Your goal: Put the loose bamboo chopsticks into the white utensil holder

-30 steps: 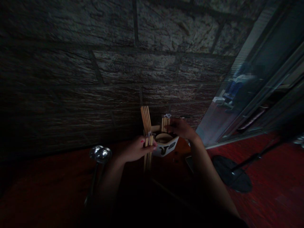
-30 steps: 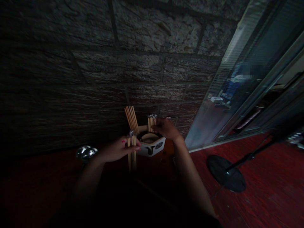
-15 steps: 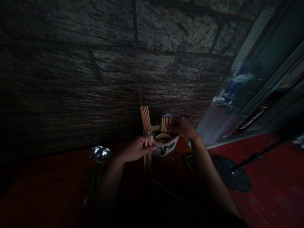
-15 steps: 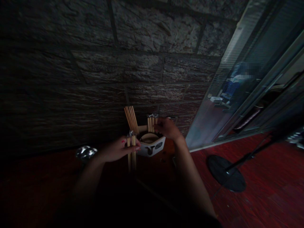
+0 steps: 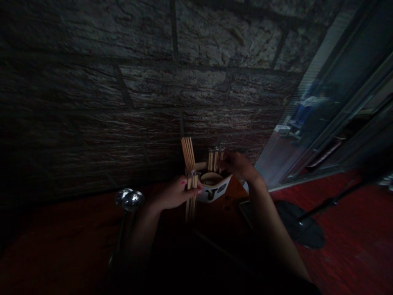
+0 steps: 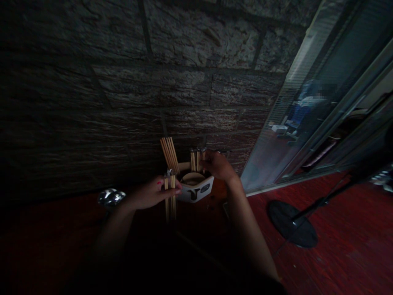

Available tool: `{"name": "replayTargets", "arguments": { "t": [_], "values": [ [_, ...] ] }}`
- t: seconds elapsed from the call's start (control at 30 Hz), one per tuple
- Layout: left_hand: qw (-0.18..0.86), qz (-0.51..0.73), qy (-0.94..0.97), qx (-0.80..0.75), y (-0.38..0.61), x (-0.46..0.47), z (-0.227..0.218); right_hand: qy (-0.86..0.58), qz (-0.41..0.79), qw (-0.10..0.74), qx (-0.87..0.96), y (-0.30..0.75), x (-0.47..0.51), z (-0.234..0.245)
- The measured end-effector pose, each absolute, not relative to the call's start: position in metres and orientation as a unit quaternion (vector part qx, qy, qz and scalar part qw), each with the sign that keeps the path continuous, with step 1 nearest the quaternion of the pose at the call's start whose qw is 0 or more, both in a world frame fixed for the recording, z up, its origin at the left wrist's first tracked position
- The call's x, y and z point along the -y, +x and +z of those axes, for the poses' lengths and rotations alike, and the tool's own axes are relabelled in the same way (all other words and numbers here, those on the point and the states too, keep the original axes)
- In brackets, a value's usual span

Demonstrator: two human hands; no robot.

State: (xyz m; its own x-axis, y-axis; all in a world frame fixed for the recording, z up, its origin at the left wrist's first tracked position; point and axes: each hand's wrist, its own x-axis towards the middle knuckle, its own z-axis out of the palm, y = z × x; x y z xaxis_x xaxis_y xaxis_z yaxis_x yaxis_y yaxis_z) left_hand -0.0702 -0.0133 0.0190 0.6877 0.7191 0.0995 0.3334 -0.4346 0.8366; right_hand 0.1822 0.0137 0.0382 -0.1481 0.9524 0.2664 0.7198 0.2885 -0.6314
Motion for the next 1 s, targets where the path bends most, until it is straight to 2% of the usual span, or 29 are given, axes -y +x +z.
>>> {"name": "replayTargets", "arguments": {
  "t": [0.47,0.7,1.0],
  "values": [
    [0.437,0.225,0.804,-0.335,-0.069,0.014,0.021,-0.55,0.222,0.344,0.728,0.178,-0.016,0.035],
    [0.431,0.221,0.809,-0.334,-0.07,0.015,0.021,-0.516,0.241,0.391,0.723,0.18,-0.025,0.022],
    [0.436,0.224,0.806,-0.332,-0.07,0.015,0.021,-0.515,0.273,0.386,0.715,0.178,-0.027,0.02]
  ]
}}
